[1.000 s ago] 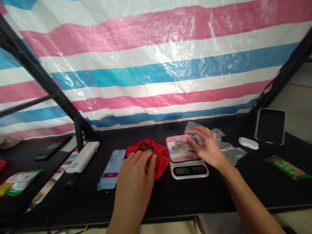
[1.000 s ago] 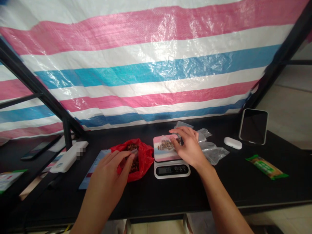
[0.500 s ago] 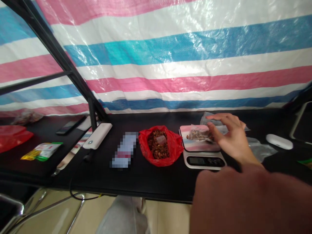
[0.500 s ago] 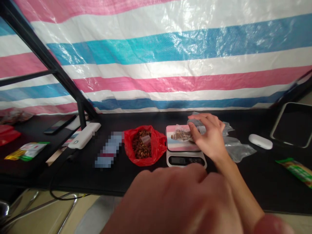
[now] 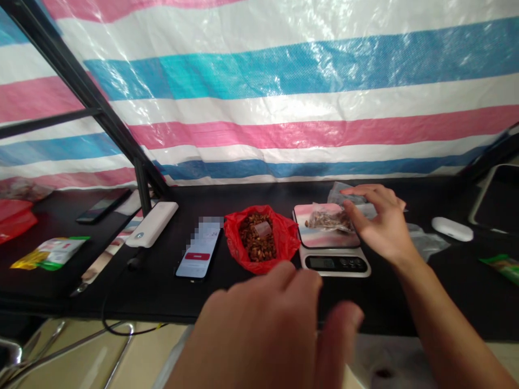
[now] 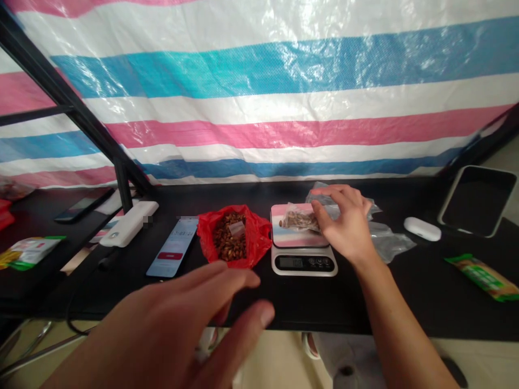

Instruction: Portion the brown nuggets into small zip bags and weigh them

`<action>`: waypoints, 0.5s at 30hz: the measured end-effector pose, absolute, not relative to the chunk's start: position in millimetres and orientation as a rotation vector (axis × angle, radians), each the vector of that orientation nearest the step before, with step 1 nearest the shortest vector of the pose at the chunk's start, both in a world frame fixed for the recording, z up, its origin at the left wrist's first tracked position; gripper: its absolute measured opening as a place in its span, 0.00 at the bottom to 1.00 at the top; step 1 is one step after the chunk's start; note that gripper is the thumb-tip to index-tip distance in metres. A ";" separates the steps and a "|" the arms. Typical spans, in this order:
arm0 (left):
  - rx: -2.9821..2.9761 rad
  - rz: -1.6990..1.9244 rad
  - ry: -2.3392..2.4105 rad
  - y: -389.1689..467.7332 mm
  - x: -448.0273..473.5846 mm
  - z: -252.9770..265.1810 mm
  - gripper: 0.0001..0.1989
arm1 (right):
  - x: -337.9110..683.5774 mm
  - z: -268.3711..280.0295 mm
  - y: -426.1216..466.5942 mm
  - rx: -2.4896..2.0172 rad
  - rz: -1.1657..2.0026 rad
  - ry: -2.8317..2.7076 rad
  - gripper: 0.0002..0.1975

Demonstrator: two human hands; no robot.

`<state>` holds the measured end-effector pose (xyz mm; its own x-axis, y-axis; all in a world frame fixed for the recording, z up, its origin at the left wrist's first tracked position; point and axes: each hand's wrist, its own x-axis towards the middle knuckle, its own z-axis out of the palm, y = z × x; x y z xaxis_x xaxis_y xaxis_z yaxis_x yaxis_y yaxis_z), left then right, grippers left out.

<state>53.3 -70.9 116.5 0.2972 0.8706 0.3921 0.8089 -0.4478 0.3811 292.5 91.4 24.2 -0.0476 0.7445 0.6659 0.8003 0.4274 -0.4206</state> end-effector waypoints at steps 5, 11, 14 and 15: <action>2.174 0.272 1.978 4.9 71.1 101.1 0.18 | 286.1 18.3 93.3 -1.337 -0.008 -1.949 0.14; 2.185 0.531 1.964 46.3 84.8 62.7 0.14 | 285.7 14.7 94.3 -1.361 0.059 -2.092 0.18; 2.229 0.553 1.936 56.7 85.4 51.2 0.12 | 287.8 15.5 93.7 -1.380 0.101 -2.124 0.18; 2.252 0.544 1.921 59.6 85.8 49.1 0.12 | 288.5 15.7 93.4 -1.381 0.116 -2.132 0.18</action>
<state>85.8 59.6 49.1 0.1239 0.9748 0.1856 0.9272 -0.1804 0.3283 288.5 93.4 15.7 -0.2877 0.8573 0.4268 0.8058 0.4576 -0.3760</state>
